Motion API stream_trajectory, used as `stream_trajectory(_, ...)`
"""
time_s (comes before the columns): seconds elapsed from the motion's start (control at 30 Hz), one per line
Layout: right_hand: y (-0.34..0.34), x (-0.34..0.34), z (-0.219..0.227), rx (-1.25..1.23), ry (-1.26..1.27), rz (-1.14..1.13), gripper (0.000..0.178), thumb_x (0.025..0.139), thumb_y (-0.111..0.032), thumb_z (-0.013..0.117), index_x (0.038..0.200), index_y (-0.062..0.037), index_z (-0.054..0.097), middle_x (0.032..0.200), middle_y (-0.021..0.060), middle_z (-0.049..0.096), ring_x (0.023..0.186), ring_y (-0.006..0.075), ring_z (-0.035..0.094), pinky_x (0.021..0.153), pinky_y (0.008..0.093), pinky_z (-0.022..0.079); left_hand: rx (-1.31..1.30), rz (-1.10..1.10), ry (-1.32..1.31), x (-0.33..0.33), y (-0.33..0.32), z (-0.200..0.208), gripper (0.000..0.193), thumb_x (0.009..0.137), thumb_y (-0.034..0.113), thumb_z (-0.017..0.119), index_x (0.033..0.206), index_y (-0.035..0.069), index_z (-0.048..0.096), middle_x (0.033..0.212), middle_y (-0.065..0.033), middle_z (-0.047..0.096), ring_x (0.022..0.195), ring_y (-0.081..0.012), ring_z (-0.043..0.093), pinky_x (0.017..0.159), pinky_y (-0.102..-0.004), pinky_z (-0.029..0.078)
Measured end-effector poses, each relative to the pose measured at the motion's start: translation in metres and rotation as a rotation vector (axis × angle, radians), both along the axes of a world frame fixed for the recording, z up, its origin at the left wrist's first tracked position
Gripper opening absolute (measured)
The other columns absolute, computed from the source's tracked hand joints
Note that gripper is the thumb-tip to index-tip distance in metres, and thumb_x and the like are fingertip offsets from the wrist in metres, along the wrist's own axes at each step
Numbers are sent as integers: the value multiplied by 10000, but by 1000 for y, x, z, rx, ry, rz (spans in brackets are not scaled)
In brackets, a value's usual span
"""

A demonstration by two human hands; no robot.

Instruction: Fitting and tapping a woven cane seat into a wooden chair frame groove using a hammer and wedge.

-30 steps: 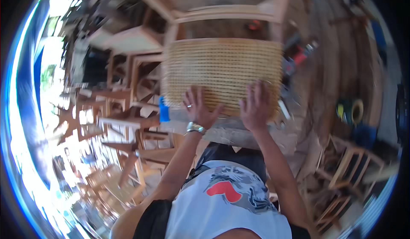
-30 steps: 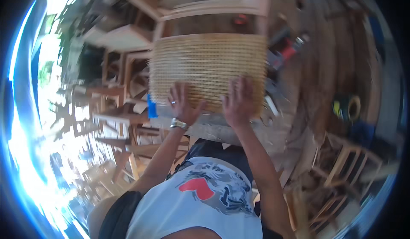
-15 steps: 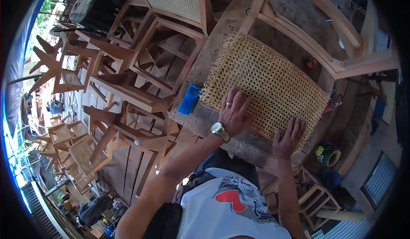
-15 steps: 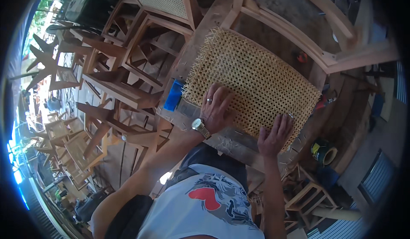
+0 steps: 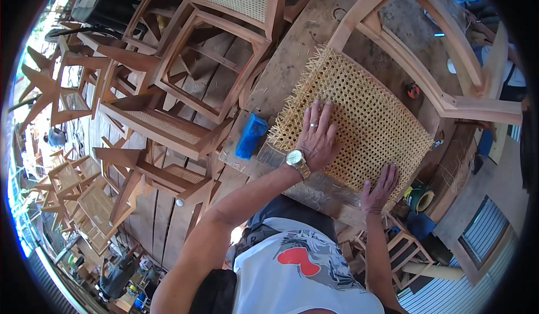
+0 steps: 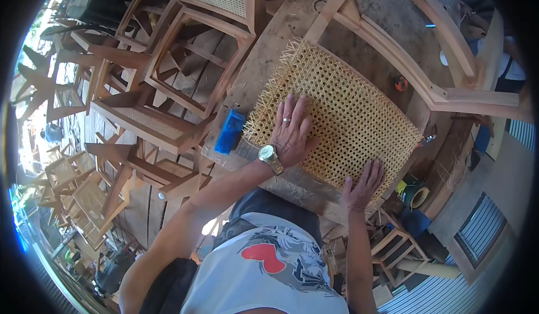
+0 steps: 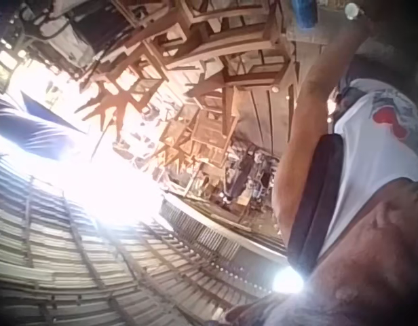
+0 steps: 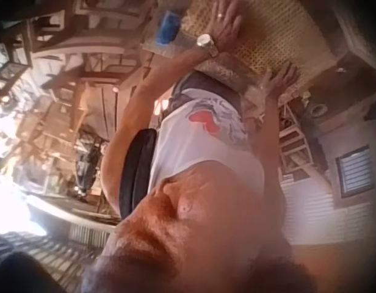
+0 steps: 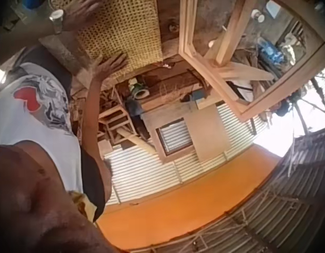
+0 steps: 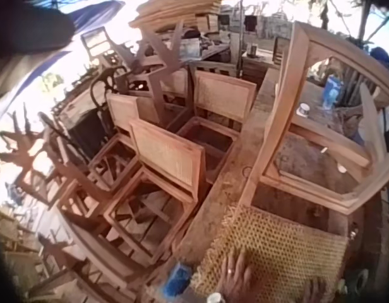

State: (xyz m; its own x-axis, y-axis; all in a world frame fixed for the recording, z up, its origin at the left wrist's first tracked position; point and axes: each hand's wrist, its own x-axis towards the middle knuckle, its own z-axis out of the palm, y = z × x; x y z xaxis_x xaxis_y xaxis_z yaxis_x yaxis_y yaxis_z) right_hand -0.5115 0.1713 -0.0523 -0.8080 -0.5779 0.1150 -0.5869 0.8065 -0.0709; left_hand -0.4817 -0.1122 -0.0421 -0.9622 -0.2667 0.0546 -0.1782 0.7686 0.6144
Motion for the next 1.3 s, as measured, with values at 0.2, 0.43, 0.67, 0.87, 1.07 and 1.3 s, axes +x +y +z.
stream_trajectory(0.2, 3, -1, -2, -12, -2, -25, 663, 974, -452, 401, 1478, -29, 316, 1528, 182, 289, 1410, 405, 260, 1144, 558, 197, -161, 171, 107, -3, -32, -11, 532, 811, 345, 710, 1210, 25, 565, 1475, -239, 338, 1352, -460, 318, 1106, -569, 269)
stream_trajectory(0.43, 5, 0, -7, -31, -52, -47, 685, 949, -505, 424, 1444, -33, 395, 1513, 176, 323, 1412, 416, 251, 1148, 568, 168, 406, 553, -196, -8, -92, -29, 472, 843, 413, 727, 1021, -22, 678, 880, -147, 701, 815, -258, 670, 761, -370, 518)
stream_trajectory(0.67, 7, 3, 2, -71, -61, -79, 684, 953, -486, 434, 1466, -39, 358, 1511, 178, 327, 1420, 396, 253, 1159, 555, 173, 623, 635, -44, -16, -85, -57, 352, 827, 316, 774, 938, -12, 714, 762, -78, 691, 694, -116, 622, 670, -279, 504)
stream_trajectory(0.87, 9, 2, -2, -125, -147, -156, 715, 863, -490, 574, 1445, -105, 417, 1510, 135, 343, 1417, 379, 261, 1156, 570, 168, 762, 584, 45, -8, -101, -40, 188, 861, 200, 757, 916, 25, 717, 804, 9, 665, 712, -64, 554, 658, -216, 445)
stream_trajectory(1.07, 18, 6, -5, -231, -182, -226, 779, 803, -488, 671, 1459, -157, 413, 1525, 81, 335, 1435, 333, 249, 1160, 561, 168, 781, 510, 7, -18, -109, -34, 149, 871, 197, 750, 837, 66, 688, 784, 10, 672, 665, -61, 569, 609, -205, 443)
stream_trajectory(1.3, 25, 10, -15, -338, -260, -216, 812, 825, -519, 651, 1485, -146, 359, 1562, 73, 255, 1459, 330, 196, 1161, 580, 136, 914, 537, -121, -16, -126, -34, 121, 882, 164, 727, 873, 65, 659, 815, -30, 693, 677, -123, 635, 602, -250, 507)
